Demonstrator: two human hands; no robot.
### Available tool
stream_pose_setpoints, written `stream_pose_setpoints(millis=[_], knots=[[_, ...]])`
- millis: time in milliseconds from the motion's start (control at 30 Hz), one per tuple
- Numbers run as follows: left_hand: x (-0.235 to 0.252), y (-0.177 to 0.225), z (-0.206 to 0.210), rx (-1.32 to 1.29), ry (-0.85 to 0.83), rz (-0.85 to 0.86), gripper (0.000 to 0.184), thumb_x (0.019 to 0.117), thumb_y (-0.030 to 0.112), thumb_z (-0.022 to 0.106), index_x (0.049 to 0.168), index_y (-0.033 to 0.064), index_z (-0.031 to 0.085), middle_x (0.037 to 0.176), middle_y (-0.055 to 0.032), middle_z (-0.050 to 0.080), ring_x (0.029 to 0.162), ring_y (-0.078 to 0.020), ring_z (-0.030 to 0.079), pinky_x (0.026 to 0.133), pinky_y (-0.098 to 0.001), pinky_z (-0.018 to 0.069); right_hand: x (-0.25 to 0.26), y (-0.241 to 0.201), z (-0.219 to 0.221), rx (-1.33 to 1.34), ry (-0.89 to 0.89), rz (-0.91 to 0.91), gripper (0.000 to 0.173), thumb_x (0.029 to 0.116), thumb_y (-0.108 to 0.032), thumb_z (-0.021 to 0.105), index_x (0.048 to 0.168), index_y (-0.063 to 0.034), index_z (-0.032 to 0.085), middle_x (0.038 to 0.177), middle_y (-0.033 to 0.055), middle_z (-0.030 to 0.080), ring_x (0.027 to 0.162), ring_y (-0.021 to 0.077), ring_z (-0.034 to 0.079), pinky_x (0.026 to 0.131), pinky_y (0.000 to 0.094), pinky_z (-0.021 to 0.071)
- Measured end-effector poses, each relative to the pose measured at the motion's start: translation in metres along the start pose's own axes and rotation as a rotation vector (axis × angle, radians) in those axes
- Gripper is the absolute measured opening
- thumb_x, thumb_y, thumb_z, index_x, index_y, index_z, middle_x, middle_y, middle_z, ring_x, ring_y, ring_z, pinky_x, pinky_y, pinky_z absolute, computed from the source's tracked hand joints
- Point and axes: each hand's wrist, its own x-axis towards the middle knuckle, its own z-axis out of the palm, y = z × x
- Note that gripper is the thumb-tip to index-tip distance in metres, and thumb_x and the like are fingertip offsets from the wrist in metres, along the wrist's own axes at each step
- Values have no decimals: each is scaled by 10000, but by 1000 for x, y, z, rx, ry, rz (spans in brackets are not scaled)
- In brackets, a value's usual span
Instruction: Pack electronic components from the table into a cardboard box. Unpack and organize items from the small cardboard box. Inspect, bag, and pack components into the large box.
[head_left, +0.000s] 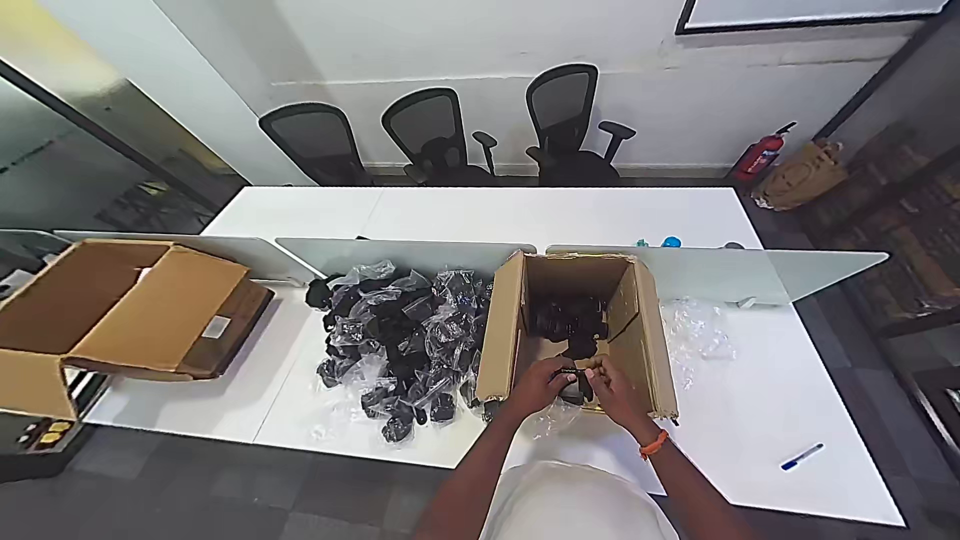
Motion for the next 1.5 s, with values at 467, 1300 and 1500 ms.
stream_pose_setpoints(millis=[467,1300,1500], knots=[[2,3,-2,-34,15,3,261,1040,259,599,1192,79,712,1148,-50,730,1097,-106,677,1019,-349,541,10,8,1,5,30,-56,328,1055,-315,528,827,-104,636,636,-24,520,555,78,498,542,267,446],[1,0,-1,5,18,39,262,968,283,710,1131,78,719,1055,-55,740,968,-108,698,913,-334,580,2,9,0,-312,42,-64,397,1041,-348,414,751,-128,573,631,12,492,604,163,529,592,393,459],[1,2,-1,-17,32,12,248,974,291,702,1106,84,735,1016,-45,748,927,-100,702,888,-334,584,6,9,-6,-104,-23,-25,433,1083,-344,388,786,-108,597,614,-11,471,562,112,487,565,326,435]])
